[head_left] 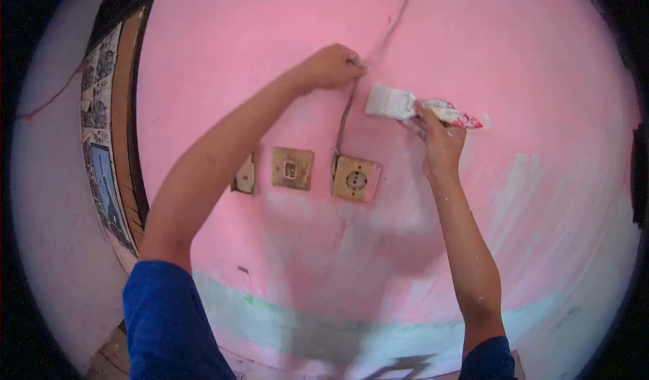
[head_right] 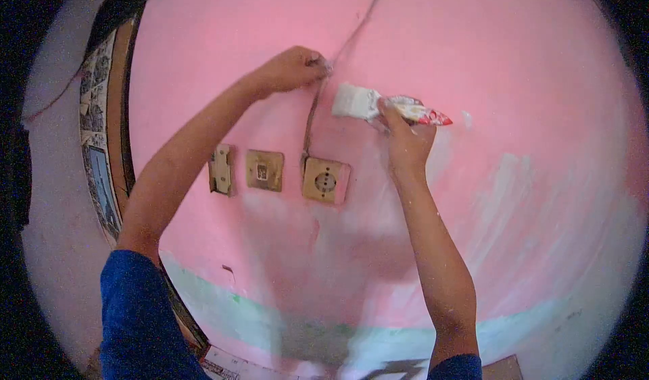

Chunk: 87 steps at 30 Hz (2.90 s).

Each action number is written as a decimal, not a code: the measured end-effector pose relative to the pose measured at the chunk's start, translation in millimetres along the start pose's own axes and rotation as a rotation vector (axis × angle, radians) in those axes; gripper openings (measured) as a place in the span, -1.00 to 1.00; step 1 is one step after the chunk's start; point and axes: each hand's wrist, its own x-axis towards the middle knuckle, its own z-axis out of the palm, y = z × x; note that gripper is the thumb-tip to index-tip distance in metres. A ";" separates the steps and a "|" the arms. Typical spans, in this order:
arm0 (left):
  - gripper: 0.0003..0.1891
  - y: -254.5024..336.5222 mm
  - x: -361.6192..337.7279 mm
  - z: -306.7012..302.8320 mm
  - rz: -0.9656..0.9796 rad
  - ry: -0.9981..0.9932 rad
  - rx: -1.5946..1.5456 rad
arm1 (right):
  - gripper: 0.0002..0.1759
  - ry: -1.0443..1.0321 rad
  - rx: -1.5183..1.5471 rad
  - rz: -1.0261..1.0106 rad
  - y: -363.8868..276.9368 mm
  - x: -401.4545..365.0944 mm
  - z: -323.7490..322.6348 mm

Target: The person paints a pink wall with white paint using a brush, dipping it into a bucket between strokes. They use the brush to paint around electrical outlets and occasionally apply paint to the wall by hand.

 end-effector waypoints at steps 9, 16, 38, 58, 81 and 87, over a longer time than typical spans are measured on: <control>-0.75 -6.1 7.7 -8.0 -0.014 -0.132 0.046 | -0.83 -0.054 -0.288 -0.253 37.7 1.2 -0.3; -0.75 -7.9 11.8 -9.5 0.064 -0.158 0.070 | -0.85 -0.038 -0.304 -0.283 36.3 -16.9 12.8; -0.69 13.0 -21.9 -30.7 0.135 0.094 0.140 | -0.84 0.153 -0.361 -0.262 26.6 -53.2 -18.9; -0.70 2.9 -44.1 -32.9 0.155 0.127 0.166 | -0.89 0.040 -0.585 -0.418 -18.2 -9.3 -21.5; -0.61 -83.8 -33.9 14.4 0.621 0.558 0.885 | -0.79 -0.318 -0.703 -0.575 -12.7 48.3 1.7; -0.54 -88.4 -34.7 22.2 0.568 0.543 0.885 | -0.91 -0.249 -0.846 -0.891 -52.7 76.6 -10.0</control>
